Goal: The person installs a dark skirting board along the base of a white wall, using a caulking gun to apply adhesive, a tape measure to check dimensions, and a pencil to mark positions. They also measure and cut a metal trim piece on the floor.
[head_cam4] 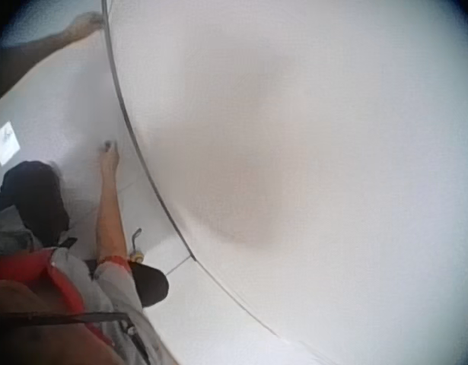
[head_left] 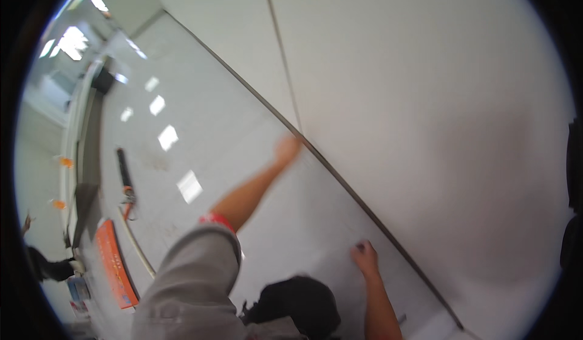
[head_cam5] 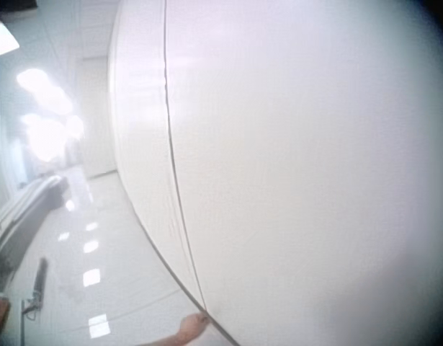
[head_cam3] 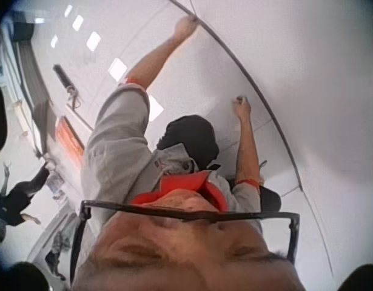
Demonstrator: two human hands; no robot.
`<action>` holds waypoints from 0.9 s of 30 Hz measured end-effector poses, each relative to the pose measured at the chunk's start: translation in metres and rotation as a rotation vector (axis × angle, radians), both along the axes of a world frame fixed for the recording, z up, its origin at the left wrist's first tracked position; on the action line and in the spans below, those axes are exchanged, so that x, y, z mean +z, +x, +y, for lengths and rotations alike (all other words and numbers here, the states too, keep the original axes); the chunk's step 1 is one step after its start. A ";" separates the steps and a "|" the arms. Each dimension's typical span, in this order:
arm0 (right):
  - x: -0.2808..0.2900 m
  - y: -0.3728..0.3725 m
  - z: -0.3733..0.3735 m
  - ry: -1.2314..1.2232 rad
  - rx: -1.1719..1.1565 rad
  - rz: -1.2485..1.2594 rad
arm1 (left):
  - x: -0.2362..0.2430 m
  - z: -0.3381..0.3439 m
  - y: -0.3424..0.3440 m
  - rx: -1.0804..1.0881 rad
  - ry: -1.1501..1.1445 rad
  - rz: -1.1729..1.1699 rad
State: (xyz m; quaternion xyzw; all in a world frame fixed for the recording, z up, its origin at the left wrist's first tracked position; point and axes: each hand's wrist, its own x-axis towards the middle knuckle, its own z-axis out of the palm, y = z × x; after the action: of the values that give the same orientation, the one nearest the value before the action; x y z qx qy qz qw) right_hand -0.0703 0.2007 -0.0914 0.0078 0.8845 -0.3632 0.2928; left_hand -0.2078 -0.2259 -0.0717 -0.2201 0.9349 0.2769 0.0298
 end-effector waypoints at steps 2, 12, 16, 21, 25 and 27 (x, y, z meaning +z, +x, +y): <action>-0.009 -0.033 0.021 -0.105 -0.079 0.061 | 0.057 0.098 0.035 -0.362 0.032 0.198; 0.071 -0.042 0.059 0.044 -0.147 0.013 | 0.356 0.278 0.284 -0.842 0.410 0.314; 0.121 -0.041 0.113 0.202 0.205 -0.107 | 0.388 0.286 0.300 -0.929 0.313 0.282; 0.092 0.005 0.231 0.300 0.531 0.168 | 0.384 0.264 0.337 -0.906 0.224 0.127; 0.165 0.079 0.204 0.261 0.572 -0.020 | 0.429 0.237 0.365 -0.764 0.203 0.076; 0.214 0.114 0.186 0.275 0.598 -0.099 | 0.429 0.217 0.384 -0.686 0.151 -0.022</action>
State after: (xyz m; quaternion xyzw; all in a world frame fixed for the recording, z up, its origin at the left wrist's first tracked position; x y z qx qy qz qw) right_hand 0.0433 0.3866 0.1221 -0.1952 0.8730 -0.1376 0.4253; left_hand 0.1765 -0.0085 0.3571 0.1066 0.9309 0.3168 0.1472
